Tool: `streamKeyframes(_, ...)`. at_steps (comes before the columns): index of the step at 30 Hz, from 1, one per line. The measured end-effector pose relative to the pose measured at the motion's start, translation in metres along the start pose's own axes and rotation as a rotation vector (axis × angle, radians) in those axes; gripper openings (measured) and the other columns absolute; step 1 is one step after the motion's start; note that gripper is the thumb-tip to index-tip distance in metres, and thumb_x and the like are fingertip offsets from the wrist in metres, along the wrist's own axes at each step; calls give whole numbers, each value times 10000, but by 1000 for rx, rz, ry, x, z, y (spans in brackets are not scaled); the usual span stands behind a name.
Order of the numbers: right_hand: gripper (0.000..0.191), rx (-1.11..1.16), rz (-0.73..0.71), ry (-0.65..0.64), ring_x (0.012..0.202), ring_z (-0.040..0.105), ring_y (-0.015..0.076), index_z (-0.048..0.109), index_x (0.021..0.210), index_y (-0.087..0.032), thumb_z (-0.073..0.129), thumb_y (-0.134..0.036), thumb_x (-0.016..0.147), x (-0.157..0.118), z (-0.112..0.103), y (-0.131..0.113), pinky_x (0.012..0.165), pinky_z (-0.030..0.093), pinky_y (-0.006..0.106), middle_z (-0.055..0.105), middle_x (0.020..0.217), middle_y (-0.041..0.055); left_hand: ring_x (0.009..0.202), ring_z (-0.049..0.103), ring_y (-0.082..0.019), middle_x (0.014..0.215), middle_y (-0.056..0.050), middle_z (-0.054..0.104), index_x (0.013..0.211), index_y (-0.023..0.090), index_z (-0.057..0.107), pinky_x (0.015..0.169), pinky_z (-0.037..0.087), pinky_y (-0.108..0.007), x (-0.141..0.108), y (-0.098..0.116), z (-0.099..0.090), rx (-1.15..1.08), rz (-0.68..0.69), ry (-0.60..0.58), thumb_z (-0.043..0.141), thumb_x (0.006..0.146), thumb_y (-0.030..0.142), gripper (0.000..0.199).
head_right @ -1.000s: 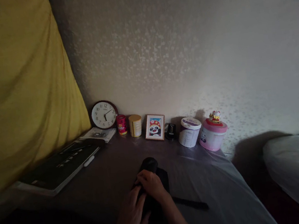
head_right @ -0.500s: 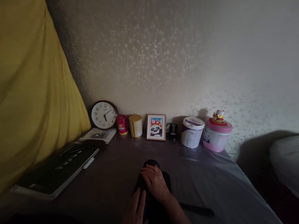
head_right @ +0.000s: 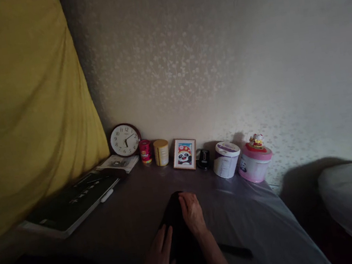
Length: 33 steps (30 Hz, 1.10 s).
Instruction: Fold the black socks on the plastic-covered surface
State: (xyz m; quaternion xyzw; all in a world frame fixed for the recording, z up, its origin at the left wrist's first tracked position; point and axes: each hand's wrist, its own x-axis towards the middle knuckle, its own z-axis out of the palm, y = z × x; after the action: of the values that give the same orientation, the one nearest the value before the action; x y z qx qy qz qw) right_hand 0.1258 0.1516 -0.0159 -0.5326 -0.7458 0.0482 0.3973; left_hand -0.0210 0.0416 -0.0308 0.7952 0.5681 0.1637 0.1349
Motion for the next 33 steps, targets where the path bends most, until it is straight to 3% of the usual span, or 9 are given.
streamKeyframes(3,320,72,-151,-121,1085,538,180,627,1049,-208,340,-268,920,-17,1,-14,971,383,365,653,1078,62,1336,223,-251,1470,-139,199,1388,124,204,1057,305,-413,0,2,-1,7,-23,-14,394,746,139,670)
streamKeyframes(5,328,55,-169,-137,1156,493,199,622,1076,-196,344,-245,909,-18,7,-14,1001,355,406,628,1145,71,1334,230,-258,1468,-140,205,1386,129,214,1055,304,-422,-1,3,0,12,-29,-15,397,753,152,660)
streamKeyframes(8,347,8,-25,-41,1152,499,225,616,1087,-151,357,-257,882,-8,12,-1,987,372,427,594,1195,114,1331,236,-262,1467,-139,211,1390,142,205,1046,316,-430,-2,2,1,-12,-16,26,407,747,154,674)
streamKeyframes(12,379,10,230,61,1035,577,222,611,1071,-140,344,-296,852,-9,-2,29,919,435,373,640,1088,130,1333,229,-272,1466,-150,200,1395,125,177,1048,313,-435,-7,0,-6,-59,12,14,454,704,164,745)
streamKeyframes(19,371,-19,584,20,972,617,236,634,1022,-173,389,-342,802,-44,-28,58,817,468,316,678,1016,104,1345,205,-254,1480,-137,161,1405,123,115,1059,301,-409,-12,0,-9,-54,1,-8,473,661,146,826)
streamKeyframes(26,376,-5,556,-49,979,616,239,642,1021,-188,384,-358,807,-45,-26,56,835,453,335,685,1020,80,1346,201,-250,1484,-121,153,1407,139,111,1053,305,-406,-11,0,-7,-45,8,3,438,685,138,792)
streamKeyframes(33,358,22,515,-33,957,625,228,657,996,-220,387,-353,802,-48,-28,54,825,460,329,695,1001,49,1346,198,-255,1484,-124,149,1406,136,115,1057,296,-415,-12,2,-9,-38,9,-14,434,680,117,793)
